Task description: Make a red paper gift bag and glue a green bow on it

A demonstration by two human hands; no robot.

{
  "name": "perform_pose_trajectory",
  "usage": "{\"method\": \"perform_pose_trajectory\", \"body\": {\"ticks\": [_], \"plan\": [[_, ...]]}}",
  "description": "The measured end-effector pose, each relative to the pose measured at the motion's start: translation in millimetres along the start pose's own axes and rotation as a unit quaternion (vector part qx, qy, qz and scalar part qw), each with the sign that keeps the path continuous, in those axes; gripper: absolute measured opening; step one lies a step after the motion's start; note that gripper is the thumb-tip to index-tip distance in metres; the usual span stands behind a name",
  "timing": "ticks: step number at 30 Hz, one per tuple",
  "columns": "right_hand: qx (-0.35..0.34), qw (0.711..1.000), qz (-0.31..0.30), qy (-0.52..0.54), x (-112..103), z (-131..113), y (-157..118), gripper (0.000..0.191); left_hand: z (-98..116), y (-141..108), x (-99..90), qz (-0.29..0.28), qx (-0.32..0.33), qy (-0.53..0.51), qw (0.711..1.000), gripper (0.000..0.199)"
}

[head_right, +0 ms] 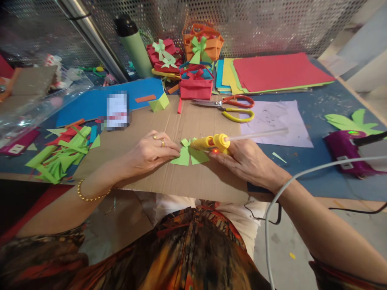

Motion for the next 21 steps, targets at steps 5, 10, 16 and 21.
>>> {"method": "perform_pose_trajectory", "body": {"ticks": [5, 10, 16, 21], "plan": [[-0.015, 1.000, 0.000, 0.024, -1.3, 2.3, -0.4, 0.063, -1.1, -0.7, 0.5, -0.001, 0.005, -0.004, 1.000, 0.030], [-0.009, 1.000, 0.015, 0.009, -2.9, 5.2, -1.6, 0.068, 0.0, -1.1, -0.3, 0.009, 0.016, 0.003, 1.000, 0.031], [-0.001, 1.000, 0.013, 0.010, -4.4, 4.1, -2.6, 0.070, 3.3, 0.5, -2.8, -0.008, 0.014, 0.027, 0.999, 0.031], [0.011, 1.000, 0.005, 0.017, -3.4, 0.8, -3.7, 0.068, -1.0, 0.7, -3.3, -0.019, 0.011, -0.012, 1.000, 0.028]]}}
Point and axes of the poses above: each hand's wrist, its own y-axis towards the middle knuckle, its own x-axis out of the palm, z = x × y, the point moved 1 cm from there along y, towards the middle knuckle
